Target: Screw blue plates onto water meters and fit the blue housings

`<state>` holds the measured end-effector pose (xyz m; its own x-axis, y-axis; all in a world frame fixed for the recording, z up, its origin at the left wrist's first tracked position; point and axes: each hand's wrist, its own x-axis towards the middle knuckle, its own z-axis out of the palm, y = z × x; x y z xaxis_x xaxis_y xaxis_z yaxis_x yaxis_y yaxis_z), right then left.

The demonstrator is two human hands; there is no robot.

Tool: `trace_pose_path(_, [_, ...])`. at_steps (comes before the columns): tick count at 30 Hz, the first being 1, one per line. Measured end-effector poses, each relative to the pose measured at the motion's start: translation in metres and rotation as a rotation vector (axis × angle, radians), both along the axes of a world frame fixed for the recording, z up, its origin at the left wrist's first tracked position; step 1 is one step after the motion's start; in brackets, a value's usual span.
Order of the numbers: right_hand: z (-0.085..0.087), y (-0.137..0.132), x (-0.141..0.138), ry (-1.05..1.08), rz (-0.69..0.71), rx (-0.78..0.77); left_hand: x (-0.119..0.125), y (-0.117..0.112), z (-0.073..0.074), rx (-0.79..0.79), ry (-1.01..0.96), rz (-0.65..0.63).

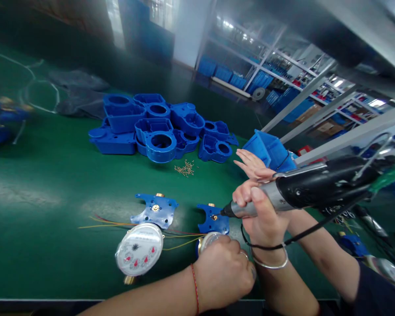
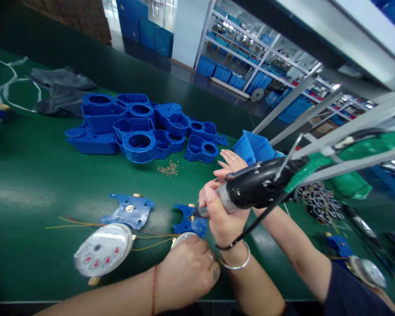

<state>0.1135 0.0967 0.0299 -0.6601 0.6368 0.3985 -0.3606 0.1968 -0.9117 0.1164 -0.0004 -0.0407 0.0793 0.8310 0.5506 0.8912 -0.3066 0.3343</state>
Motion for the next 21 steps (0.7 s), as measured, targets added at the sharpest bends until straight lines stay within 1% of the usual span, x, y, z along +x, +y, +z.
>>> trace_pose_path(4, [0.001, -0.001, 0.003, 0.035, -0.009, -0.057, 0.000, 0.000, 0.001, 0.063, -0.008, 0.019])
trace_pose_path(7, [0.002, -0.001, 0.006, 0.032, 0.011, -0.071, 0.001, 0.001, 0.000, 0.071, -0.017, 0.027])
trace_pose_path(10, [0.003, 0.001, 0.009, 0.026, 0.061, -0.071, 0.001, 0.001, -0.001, 0.050, -0.015, 0.012])
trace_pose_path(12, [0.004, 0.002, 0.012, 0.006, 0.049, 0.003, 0.001, 0.001, 0.000, 0.027, -0.019, 0.006])
trace_pose_path(15, [0.003, 0.001, 0.015, -0.012, -0.026, 0.178, 0.000, 0.001, 0.001, 0.002, -0.039, 0.003])
trace_pose_path(16, [0.002, -0.001, 0.015, -0.005, -0.027, 0.194, 0.000, 0.001, 0.002, -0.004, -0.045, -0.001])
trace_pose_path(19, [-0.001, -0.007, 0.016, 0.054, -0.002, 0.129, 0.000, 0.001, 0.001, -0.030, -0.056, -0.021])
trace_pose_path(21, [-0.003, -0.009, 0.017, 0.017, -0.013, 0.137, 0.001, 0.001, -0.001, -0.041, -0.067, -0.035])
